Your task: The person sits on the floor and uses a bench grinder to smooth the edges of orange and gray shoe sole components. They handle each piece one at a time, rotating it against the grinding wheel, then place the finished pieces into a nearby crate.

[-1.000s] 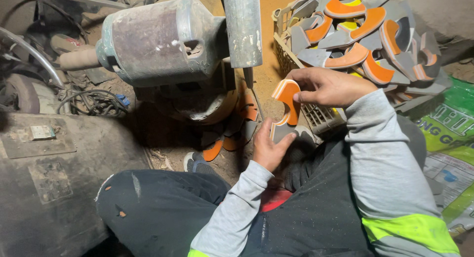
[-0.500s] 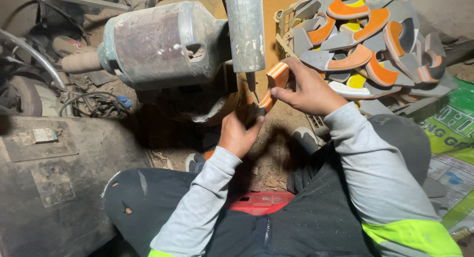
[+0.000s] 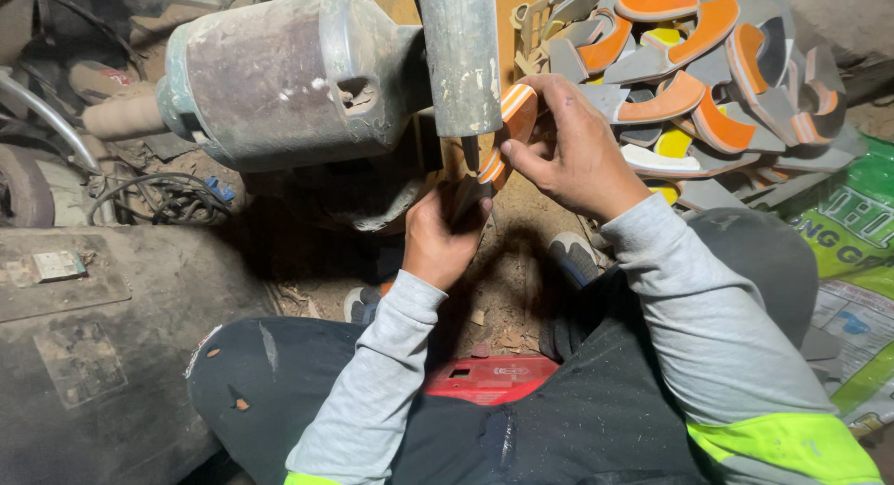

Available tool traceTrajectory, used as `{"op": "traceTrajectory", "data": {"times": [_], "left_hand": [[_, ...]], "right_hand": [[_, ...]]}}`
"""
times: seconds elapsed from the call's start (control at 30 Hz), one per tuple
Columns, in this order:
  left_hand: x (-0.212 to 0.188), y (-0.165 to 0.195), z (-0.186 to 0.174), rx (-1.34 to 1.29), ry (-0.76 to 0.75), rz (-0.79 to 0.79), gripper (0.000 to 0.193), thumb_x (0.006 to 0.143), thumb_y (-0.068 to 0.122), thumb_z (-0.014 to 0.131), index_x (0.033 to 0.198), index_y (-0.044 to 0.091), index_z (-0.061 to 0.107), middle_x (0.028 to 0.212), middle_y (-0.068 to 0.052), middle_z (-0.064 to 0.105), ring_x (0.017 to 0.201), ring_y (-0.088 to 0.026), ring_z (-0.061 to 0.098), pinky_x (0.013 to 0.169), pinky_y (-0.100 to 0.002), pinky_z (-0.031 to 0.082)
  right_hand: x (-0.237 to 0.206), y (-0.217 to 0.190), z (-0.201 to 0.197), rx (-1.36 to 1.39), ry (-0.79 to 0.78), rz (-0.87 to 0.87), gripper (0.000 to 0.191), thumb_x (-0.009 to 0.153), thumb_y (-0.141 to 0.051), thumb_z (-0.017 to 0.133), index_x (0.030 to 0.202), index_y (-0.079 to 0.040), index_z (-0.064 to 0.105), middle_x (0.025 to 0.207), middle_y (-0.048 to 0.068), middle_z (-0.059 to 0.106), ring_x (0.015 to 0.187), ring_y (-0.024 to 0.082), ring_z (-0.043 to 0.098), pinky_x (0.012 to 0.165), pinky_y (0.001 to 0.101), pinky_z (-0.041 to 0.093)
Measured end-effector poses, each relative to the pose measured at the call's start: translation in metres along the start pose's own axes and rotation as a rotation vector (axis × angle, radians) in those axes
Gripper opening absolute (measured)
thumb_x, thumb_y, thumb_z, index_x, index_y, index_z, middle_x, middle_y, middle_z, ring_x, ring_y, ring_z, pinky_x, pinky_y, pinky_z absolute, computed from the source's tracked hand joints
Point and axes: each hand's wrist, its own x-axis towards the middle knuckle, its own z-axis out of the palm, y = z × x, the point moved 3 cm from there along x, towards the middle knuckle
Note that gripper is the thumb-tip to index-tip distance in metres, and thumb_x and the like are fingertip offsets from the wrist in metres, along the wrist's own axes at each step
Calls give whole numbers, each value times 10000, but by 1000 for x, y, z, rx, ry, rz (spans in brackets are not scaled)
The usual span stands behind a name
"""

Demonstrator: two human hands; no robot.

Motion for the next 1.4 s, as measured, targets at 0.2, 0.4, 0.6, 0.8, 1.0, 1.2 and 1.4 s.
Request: {"op": "traceTrajectory", "data": {"times": [0.2, 0.4, 0.6, 0.8, 1.0, 1.2, 1.4], "left_hand": [[2, 0, 0, -17, -7, -2, 175, 895, 142, 782, 996, 29, 695, 907, -148, 700, 815, -333, 702, 747, -401, 548], [3, 1, 0, -26, -4, 9, 163, 901, 128, 780, 996, 28, 692, 918, -148, 701, 822, -331, 702, 756, -397, 548], [3, 2, 0, -25, -1, 21, 169, 901, 116, 776, 1018, 25, 693, 939, -152, 702, 843, -329, 704, 772, -396, 551], [4, 3, -1, -33, 0, 31, 181, 900, 109, 777, 1027, 21, 683, 935, -151, 698, 836, -327, 702, 769, -393, 550], [3, -3, -2, -3, -16, 11, 171, 891, 112, 789, 977, 19, 675, 885, -156, 686, 786, -326, 692, 726, -392, 537], [5, -5, -9, 15, -45, 19, 150, 873, 80, 774, 966, 18, 675, 884, -162, 698, 803, -318, 714, 723, -376, 539], [6, -2, -17, -50, -100, -40, 146, 871, 55, 725, 1009, 16, 698, 881, -144, 716, 806, -257, 731, 741, -346, 546]], "right_hand": [[2, 1, 0, -23, 7, -24, 567, 932, -117, 783, 1393, 11, 479, 1209, 147, 592, 886, 168, 700, 698, 262, 615], [3, 2, 0, -26, 5, -43, 568, 941, -116, 782, 1403, 11, 476, 1218, 156, 586, 894, 181, 701, 698, 266, 617], [3, 3, 0, -35, 2, -74, 565, 952, -115, 785, 1408, 7, 474, 1224, 154, 581, 923, 188, 698, 710, 266, 621], [4, 2, 1, -29, 4, -50, 571, 937, -113, 784, 1405, 6, 478, 1224, 153, 585, 903, 188, 693, 701, 276, 611], [3, 7, 6, -60, 24, -111, 570, 952, -119, 791, 1406, 19, 476, 1240, 176, 587, 1007, 228, 685, 732, 278, 619], [2, 9, 10, -168, 69, -227, 572, 948, -140, 813, 1391, 16, 488, 1240, 190, 607, 1100, 319, 665, 913, 383, 572], [-1, 11, 17, -60, 39, -32, 568, 933, -174, 776, 1378, 17, 479, 1243, 216, 593, 1072, 344, 669, 838, 368, 572]]}}
